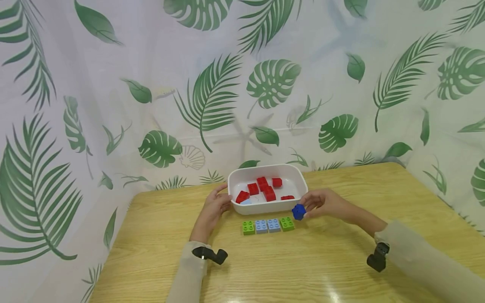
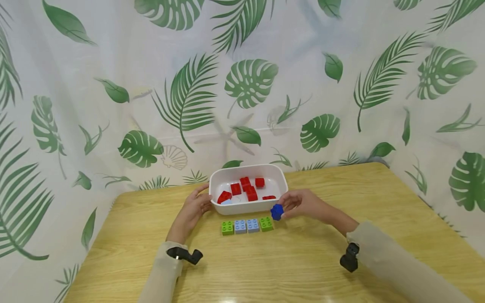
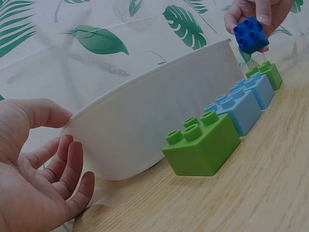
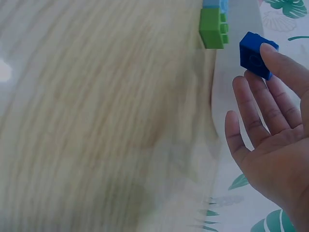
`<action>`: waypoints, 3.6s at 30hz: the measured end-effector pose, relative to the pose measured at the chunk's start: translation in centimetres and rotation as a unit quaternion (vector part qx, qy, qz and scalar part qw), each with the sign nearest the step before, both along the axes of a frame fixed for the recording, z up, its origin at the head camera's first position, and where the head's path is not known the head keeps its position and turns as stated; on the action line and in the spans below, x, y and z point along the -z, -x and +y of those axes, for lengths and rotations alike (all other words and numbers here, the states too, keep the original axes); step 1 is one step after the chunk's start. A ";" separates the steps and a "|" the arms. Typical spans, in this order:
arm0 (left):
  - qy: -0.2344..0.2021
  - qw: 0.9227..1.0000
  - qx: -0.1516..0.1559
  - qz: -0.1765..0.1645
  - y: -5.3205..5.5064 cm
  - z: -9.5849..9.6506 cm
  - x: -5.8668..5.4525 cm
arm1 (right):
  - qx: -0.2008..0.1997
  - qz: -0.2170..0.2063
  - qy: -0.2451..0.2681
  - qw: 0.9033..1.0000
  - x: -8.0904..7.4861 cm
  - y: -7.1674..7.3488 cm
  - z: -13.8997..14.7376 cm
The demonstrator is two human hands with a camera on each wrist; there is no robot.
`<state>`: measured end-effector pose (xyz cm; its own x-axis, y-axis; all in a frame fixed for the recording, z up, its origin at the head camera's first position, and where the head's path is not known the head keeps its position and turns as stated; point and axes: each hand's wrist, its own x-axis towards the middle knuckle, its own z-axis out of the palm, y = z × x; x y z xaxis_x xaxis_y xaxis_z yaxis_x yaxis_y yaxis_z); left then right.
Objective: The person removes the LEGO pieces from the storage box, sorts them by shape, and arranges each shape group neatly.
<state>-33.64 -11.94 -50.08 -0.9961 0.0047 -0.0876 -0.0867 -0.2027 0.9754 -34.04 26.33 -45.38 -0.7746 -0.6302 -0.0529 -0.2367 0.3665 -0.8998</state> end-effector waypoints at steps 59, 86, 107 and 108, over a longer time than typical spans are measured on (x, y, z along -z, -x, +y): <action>-0.007 1.000 -0.001 -0.003 -0.1 0.1 0.0 | 0.024 0.217 -0.185 0.958 2.2 -1.0 -1.2; -0.004 1.000 -0.007 -0.008 -0.2 0.1 -0.3 | 0.026 0.208 -0.205 0.956 2.4 -0.7 -1.7; -0.008 1.000 -0.005 0.002 -0.2 0.1 -0.2 | 0.020 0.236 -0.226 0.945 1.7 -1.1 -2.0; -0.007 1.000 -0.005 0.003 -0.2 0.1 -0.2 | 0.021 0.236 -0.228 0.945 1.7 -1.1 -2.0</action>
<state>-33.41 -11.88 -49.85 -0.9966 -0.0037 -0.0823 -0.0796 -0.2163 0.9731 -32.95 24.30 -47.05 -0.8032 -0.5939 0.0455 -0.5485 0.7077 -0.4452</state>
